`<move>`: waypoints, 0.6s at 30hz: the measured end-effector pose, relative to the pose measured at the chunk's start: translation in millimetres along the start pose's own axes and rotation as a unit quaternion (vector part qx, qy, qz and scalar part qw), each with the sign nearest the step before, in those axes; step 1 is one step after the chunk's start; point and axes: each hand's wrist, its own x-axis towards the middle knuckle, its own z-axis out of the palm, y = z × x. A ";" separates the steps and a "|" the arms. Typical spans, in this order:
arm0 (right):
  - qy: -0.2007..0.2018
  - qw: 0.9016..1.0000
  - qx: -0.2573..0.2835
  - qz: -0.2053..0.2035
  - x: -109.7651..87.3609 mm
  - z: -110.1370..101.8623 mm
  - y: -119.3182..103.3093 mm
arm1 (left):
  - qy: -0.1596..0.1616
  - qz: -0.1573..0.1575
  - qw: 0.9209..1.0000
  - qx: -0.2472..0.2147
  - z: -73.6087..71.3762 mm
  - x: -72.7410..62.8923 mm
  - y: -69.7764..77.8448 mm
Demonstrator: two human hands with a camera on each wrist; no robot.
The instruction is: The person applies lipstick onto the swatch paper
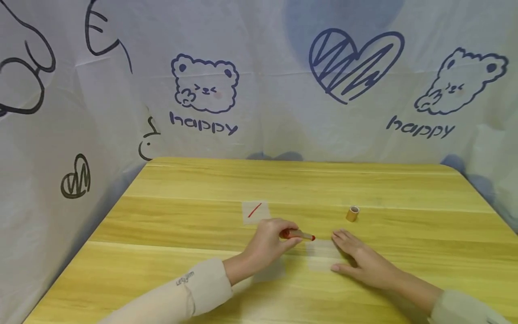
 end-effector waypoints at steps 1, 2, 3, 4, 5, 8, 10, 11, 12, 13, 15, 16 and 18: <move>-0.002 1.000 0.000 0.002 -0.6 0.1 0.3 | -0.003 0.001 1.000 0.000 1.0 0.8 0.1; -0.004 1.000 0.001 0.003 -1.1 0.2 0.6 | -0.006 0.001 1.000 0.001 1.7 1.4 0.7; -0.006 1.000 0.002 0.004 -1.4 0.3 1.0 | -0.008 0.003 1.000 0.002 2.5 2.3 0.9; -0.007 1.000 0.003 0.004 -1.7 0.5 1.3 | -0.011 0.004 1.000 0.004 3.1 3.0 1.3; -0.007 1.000 0.004 0.005 -2.0 0.7 1.8 | -0.013 0.005 1.000 0.006 4.0 3.9 1.3; -0.010 1.000 0.004 0.007 -2.4 1.4 3.1 | -0.017 0.007 1.000 0.011 7.0 6.4 1.0; -0.012 1.000 0.004 0.008 -2.3 1.6 3.5 | -0.017 0.009 1.000 0.011 8.9 8.0 0.4; -0.014 1.000 0.004 0.009 -2.3 1.7 3.7 | -0.017 0.009 1.000 0.012 9.9 8.7 0.2; -0.015 1.000 0.005 0.010 -2.3 1.8 3.8 | -0.016 0.011 1.000 0.012 10.9 9.4 0.1; -0.017 1.000 0.006 0.010 -2.3 1.8 3.9 | -0.015 0.011 1.000 0.012 11.8 10.0 0.0; -0.020 1.000 0.007 0.010 -2.4 2.0 3.9 | -0.016 0.010 1.000 0.013 13.6 11.3 0.0; -0.022 1.000 0.008 0.010 -2.4 2.0 3.8 | -0.018 0.009 1.000 0.016 14.2 11.8 0.4; -0.023 1.000 0.009 0.011 -2.5 2.2 3.6 | -0.022 0.007 1.000 0.016 15.9 12.9 0.5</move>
